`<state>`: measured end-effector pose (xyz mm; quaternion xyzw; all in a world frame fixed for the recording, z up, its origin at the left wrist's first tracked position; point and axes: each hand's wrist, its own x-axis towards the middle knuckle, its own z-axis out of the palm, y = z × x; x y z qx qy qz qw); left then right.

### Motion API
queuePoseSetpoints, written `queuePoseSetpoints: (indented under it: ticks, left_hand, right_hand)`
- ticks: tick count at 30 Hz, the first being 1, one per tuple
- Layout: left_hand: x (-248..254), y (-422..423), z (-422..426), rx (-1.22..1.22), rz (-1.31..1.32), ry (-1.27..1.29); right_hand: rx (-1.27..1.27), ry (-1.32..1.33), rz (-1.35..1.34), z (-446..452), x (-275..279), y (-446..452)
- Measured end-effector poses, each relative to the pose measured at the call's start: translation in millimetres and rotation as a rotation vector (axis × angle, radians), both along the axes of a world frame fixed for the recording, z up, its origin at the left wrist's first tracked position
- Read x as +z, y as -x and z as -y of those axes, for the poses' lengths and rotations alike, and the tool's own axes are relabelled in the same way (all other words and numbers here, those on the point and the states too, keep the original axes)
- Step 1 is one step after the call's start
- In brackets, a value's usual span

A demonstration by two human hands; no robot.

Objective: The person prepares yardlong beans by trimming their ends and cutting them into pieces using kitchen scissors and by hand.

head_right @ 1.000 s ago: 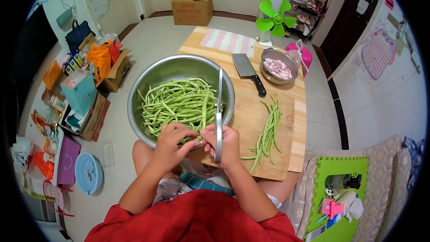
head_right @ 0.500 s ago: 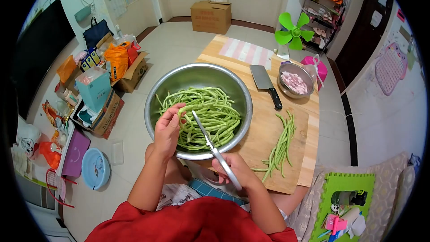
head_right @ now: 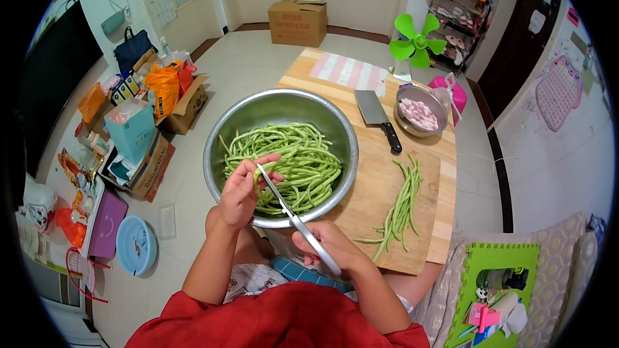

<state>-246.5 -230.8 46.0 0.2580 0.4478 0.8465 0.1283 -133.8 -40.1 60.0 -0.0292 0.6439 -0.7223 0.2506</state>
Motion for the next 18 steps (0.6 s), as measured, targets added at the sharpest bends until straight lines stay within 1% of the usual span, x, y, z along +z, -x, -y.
queuePoseSetpoints:
  ticks: [3, 5, 10, 13, 15, 16, 18]
  left_hand:
    - [-2, -1, -2, -0.001, -0.033, 0.035]
    - [-2, -2, -2, -0.018, 0.026, 0.006]
    - [-5, -1, -3, 0.013, 0.042, -0.011]
    - [-5, -2, -1, 0.038, 0.073, -0.032]
    - [-4, -2, 1, 0.042, 0.096, -0.057]
    - [-4, -3, 2, 0.049, 0.105, -0.063]
    - [-4, -4, 3, 0.055, 0.115, -0.068]
  right_hand:
    - [-0.016, 0.046, -0.048, 3, -1, 0]
    - [-0.028, 0.040, -0.047, 6, -3, 0]
    - [-0.021, 0.011, -0.043, 11, -10, -1]
    - [-0.058, 0.019, 0.005, 14, -9, -3]
    - [-0.033, 0.042, -0.097, 12, -10, -3]
    - [-0.034, 0.042, -0.096, 11, -10, -4]
    - [-0.068, 0.131, -0.193, 11, -12, -6]
